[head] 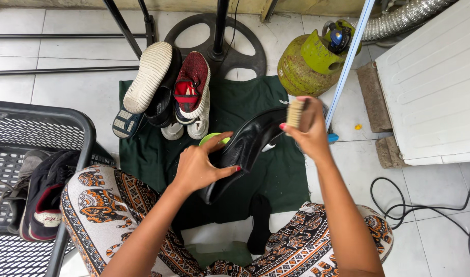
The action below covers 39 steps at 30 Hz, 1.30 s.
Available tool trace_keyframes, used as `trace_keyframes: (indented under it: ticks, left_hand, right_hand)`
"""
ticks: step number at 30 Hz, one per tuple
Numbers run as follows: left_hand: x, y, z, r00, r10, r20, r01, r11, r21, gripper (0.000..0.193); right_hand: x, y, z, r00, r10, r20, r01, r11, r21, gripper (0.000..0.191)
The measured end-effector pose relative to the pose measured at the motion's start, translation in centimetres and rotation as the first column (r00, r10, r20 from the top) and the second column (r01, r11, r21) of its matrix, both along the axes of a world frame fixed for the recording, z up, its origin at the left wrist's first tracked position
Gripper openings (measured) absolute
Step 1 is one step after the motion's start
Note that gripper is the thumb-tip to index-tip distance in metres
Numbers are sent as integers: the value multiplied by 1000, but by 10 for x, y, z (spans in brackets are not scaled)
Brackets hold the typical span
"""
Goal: The person sits on the floor and scrubs the sole of a shoe with a long-handled brush, then scrubs a black slip-on shoe with a small brush, turning the shoe to brush different areas, and finally rubs the shoe with a small block.
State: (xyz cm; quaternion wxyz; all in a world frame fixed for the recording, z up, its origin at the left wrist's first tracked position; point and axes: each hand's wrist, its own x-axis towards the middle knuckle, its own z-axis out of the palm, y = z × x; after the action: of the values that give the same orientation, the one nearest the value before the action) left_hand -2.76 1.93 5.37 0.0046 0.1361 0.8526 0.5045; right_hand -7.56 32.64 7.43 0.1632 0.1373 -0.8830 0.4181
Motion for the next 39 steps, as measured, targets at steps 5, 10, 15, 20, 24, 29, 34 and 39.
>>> trace_keyframes:
  ticks: [5, 10, 15, 20, 24, 29, 34, 39]
  left_hand:
    - [-5, 4, 0, 991, -116, -70, 130, 959, 251, 73]
    - [-18, 0, -25, 983, -146, -114, 183, 851, 493, 84]
    - [-45, 5, -75, 946, -73, 314, -199, 633, 748, 95]
    - [-60, 28, -118, 740, -259, 620, -436, 517, 737, 100]
    - [-56, 37, -124, 770, -381, 512, -373, 383, 845, 93]
    - [-49, 36, -119, 649, -699, 299, -503, -100, 859, 83]
    - [-43, 28, -103, 836, -393, 382, -387, 70, 920, 56]
    - [-37, 28, -91, 880, -245, 407, -372, 178, 911, 46]
  right_hand:
    - [22, 1, 41, 998, 10, -69, -30, 954, -298, 61]
    - [40, -11, 67, 973, 34, -227, -107, 943, -315, 57]
    - [50, -23, 80, 905, -6, -425, 3, 1000, -9, 57]
    - [45, -13, 84, 891, -51, -451, -14, 990, -138, 58]
    - [40, 4, 77, 931, -103, -350, -80, 879, -471, 65]
    - [25, 19, 60, 975, -154, -162, 17, 772, -636, 77]
    - [-1, 28, 47, 940, -336, -55, 314, 917, -245, 76]
    - [0, -11, 34, 944, -251, -216, 243, 968, -60, 75]
